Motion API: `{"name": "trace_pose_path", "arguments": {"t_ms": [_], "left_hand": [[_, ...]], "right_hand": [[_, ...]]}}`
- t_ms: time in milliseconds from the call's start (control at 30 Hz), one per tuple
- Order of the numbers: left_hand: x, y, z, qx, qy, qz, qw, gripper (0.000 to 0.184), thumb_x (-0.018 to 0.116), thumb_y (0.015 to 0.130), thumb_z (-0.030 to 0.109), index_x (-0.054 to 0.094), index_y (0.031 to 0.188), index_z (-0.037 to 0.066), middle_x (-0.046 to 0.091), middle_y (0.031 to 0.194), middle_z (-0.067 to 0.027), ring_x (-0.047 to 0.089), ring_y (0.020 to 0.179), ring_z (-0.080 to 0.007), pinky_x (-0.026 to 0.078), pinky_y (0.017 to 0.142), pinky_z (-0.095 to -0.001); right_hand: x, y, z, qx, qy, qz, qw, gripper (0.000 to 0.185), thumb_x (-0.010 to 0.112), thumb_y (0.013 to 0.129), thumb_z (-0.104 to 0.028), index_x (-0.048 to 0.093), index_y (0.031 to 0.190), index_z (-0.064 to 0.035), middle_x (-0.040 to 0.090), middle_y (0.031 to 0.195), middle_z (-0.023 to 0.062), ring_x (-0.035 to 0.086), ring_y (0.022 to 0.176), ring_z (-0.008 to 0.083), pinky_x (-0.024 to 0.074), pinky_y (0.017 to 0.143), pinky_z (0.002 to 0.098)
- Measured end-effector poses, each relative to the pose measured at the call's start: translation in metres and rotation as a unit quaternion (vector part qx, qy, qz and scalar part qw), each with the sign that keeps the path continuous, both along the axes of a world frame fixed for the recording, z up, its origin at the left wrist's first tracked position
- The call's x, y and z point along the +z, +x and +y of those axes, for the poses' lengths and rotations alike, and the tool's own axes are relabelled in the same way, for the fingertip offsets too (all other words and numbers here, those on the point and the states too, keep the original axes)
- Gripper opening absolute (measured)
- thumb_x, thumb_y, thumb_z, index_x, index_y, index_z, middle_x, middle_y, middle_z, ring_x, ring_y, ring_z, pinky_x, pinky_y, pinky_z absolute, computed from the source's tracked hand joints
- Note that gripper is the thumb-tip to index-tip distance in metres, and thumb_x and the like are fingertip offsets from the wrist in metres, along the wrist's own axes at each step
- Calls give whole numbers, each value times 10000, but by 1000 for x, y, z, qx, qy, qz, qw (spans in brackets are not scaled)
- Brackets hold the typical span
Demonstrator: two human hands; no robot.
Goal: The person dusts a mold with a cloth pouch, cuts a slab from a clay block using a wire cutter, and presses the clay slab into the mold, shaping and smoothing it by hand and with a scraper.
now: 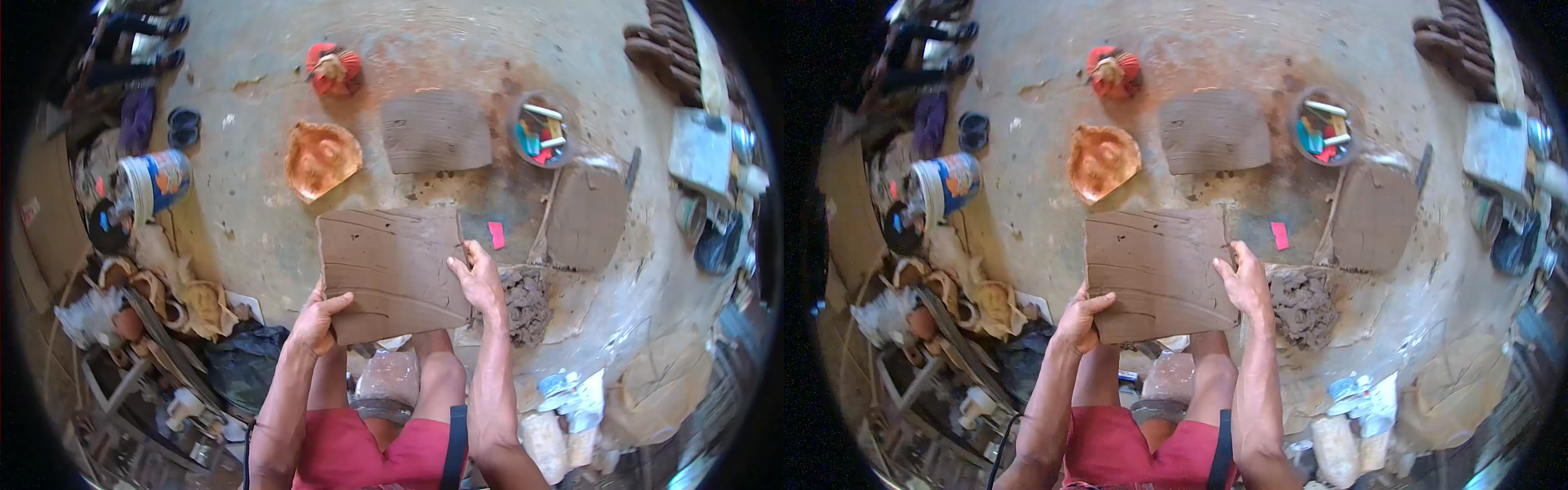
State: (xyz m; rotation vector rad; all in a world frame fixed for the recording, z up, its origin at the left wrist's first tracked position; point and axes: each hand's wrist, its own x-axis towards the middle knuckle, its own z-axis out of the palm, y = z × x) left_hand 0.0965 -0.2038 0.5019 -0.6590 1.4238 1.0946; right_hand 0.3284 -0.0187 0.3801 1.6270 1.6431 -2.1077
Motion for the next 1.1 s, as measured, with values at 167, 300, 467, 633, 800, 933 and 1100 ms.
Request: {"name": "trace_pose_path", "arguments": {"t_ms": [167, 300, 467, 633, 800, 933, 1100], "left_hand": [[-94, -62, -72, 113, 49, 29, 992, 622, 681, 960, 7, 458, 1536, 80, 639, 1389, -149, 656, 1247, -310, 568, 1057, -481], [-195, -130, -97, 178, 109, 85, 974, 580, 698, 952, 23, 486, 1491, 31, 649, 1390, -166, 663, 1248, -317, 560, 1069, -490], [-316, -205, -104, 219, 191, 132, 948, 536, 695, 958, 28, 528, 1467, 51, 675, 1351, -144, 670, 1230, -299, 564, 1068, -482], [-380, -232, -104, 231, 213, 174, 933, 508, 691, 966, 38, 547, 1452, 67, 687, 1332, -117, 681, 1206, -271, 573, 1054, -472], [-439, -241, -110, 231, 261, 147, 926, 634, 692, 952, 1, 466, 1538, 87, 642, 1388, -134, 642, 1269, -291, 563, 1069, -477], [-469, -237, -118, 240, 264, 167, 919, 618, 692, 958, 17, 467, 1532, 69, 637, 1397, -134, 641, 1272, -288, 557, 1075, -474], [-475, -239, -120, 241, 290, 145, 915, 554, 690, 985, 70, 480, 1496, 32, 635, 1392, -134, 642, 1260, -287, 551, 1076, -471]], "right_hand": [[-18, -146, 19, 185, 136, -63, 971, 415, 751, 937, -179, 632, 1267, 44, 719, 1187, 305, 708, 1137, 433, 550, 956, 458], [-95, -254, 17, 239, 244, -29, 939, 408, 742, 937, -197, 638, 1250, 44, 726, 1128, 305, 710, 1090, 470, 553, 898, 486], [-183, -358, 17, 285, 286, -32, 914, 386, 754, 947, -206, 667, 1229, 43, 736, 1112, 297, 730, 1057, 436, 552, 906, 457], [-266, -396, 33, 267, 297, 40, 916, 385, 790, 940, -212, 695, 1232, 22, 771, 1171, 232, 751, 1091, 316, 560, 957, 411], [-306, -403, 47, 284, 303, 52, 908, 397, 791, 944, -181, 682, 1254, 40, 774, 1194, 203, 744, 1122, 259, 560, 980, 383], [-342, -394, 55, 263, 293, 87, 915, 447, 786, 952, -197, 665, 1303, 52, 771, 1206, 206, 740, 1128, 252, 559, 979, 376], [-348, -393, 63, 293, 328, 42, 897, 490, 774, 964, -239, 653, 1340, 51, 758, 1239, 220, 731, 1152, 256, 553, 987, 377]]}}
